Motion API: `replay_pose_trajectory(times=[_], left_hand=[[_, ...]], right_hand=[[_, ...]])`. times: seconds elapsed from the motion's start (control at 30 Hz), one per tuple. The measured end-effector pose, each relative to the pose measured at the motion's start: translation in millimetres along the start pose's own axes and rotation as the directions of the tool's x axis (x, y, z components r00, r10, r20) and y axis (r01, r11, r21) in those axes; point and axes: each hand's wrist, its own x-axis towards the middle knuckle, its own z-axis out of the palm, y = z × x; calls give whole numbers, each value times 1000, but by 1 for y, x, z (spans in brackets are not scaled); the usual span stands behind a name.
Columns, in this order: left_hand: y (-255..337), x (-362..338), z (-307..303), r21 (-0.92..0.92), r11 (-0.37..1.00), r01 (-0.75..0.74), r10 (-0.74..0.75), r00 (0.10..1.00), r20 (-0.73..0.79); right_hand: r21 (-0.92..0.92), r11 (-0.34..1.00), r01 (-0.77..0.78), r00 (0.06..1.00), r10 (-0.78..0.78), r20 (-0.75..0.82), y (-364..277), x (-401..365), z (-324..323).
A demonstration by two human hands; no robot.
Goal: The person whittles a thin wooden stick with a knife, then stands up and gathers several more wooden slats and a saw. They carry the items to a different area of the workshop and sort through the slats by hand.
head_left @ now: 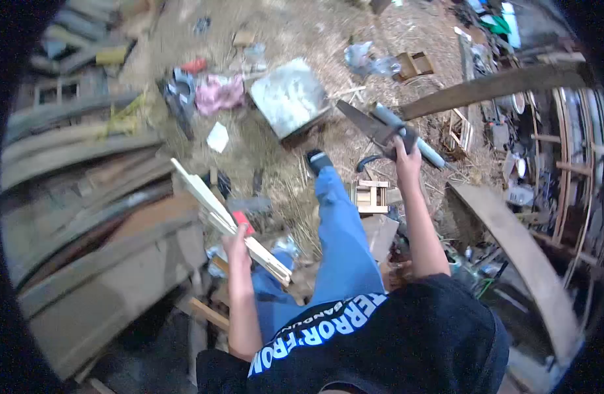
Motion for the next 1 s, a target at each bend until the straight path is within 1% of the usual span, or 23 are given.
replay_pose_trajectory(times=[0.07, 0.1, 0.13, 0.17, 0.2, 0.23, 0.3, 0.33, 0.37, 0.43, 0.47, 0.57, 0.6, 0.63, 0.67, 0.7, 0.73, 0.77, 0.83, 0.87, 0.9, 0.97, 1.0], left_hand=[[28, -23, 15, 93, 996, -4, -4, 996, 90], [31, -32, 15, 118, 991, -67, 44, 981, 189], [37, -44, 20, 96, 995, -35, 12, 974, 226], [39, -55, 28, 131, 990, -45, 17, 979, 204], [56, -71, 51, 172, 982, -71, 25, 966, 256], [71, -94, 62, 204, 974, -97, 31, 953, 303], [100, -134, 91, 238, 958, -159, 53, 917, 396], [105, -137, 104, 255, 946, -201, 86, 912, 402], [110, -138, 115, 261, 936, -236, 117, 908, 401], [130, -142, 161, 270, 918, -291, 173, 905, 390], [137, -140, 177, 282, 911, -300, 177, 904, 390], [170, -141, 233, 248, 896, -368, 273, 898, 345], [178, -136, 254, 183, 903, -389, 303, 878, 370], [186, -128, 271, 120, 908, -402, 328, 859, 393], [194, -133, 286, 152, 911, -384, 294, 862, 413], [204, -119, 301, 180, 916, -359, 252, 862, 439], [208, -114, 312, 186, 931, -313, 225, 897, 381], [217, -105, 320, 323, 885, -335, 221, 914, 341], [236, -134, 343, 182, 915, -359, 263, 875, 406], [235, -108, 344, 212, 921, -328, 244, 907, 342], [247, -129, 357, 215, 916, -338, 257, 907, 334], [264, -142, 377, 283, 891, -354, 233, 893, 385], [272, -149, 393, 270, 883, -383, 263, 882, 392]], right_hand=[[139, 985, -104, 992, 112, -52, -37, -35, -29], [215, 964, -157, 982, 176, -73, -49, -53, -44], [285, 947, -149, 980, 179, -84, -55, -70, -57], [351, 926, -142, 979, 185, -91, -59, -84, -69], [313, 929, -199, 960, 250, -130, -64, -89, -80], [375, 907, -190, 957, 257, -135, -83, -104, -88], [455, 860, -232, 946, 309, -101, -98, -120, -100], [513, 820, -254, 942, 329, -61, -105, -120, -103], [510, 817, -268, 937, 345, -61, -112, -117, -106], [492, 814, -308, 924, 380, -49, -129, -85, -114], [486, 823, -293, 924, 374, -76, -123, -70, -109], [440, 830, -342, 914, 402, -48, -117, -12, -104], [490, 782, -385, 890, 454, -25, -134, 10, -109], [505, 775, -379, 891, 454, -29, -133, 33, -107], [525, 765, -374, 890, 455, -29, -131, 53, -120], [539, 760, -363, 890, 455, -42, -129, 76, -125], [557, 740, -376, 894, 449, 7, -129, 92, -133], [548, 758, -352, 900, 435, -23, -128, 109, -140], [528, 790, -310, 907, 413, -85, -121, 134, -150], [537, 794, -284, 908, 403, -115, -120, 144, -158], [544, 796, -264, 907, 397, -140, -128, 154, -173], [545, 805, -236, 904, 387, -181, -134, 162, -187], [542, 810, -226, 905, 381, -192, -143, 165, -196]])
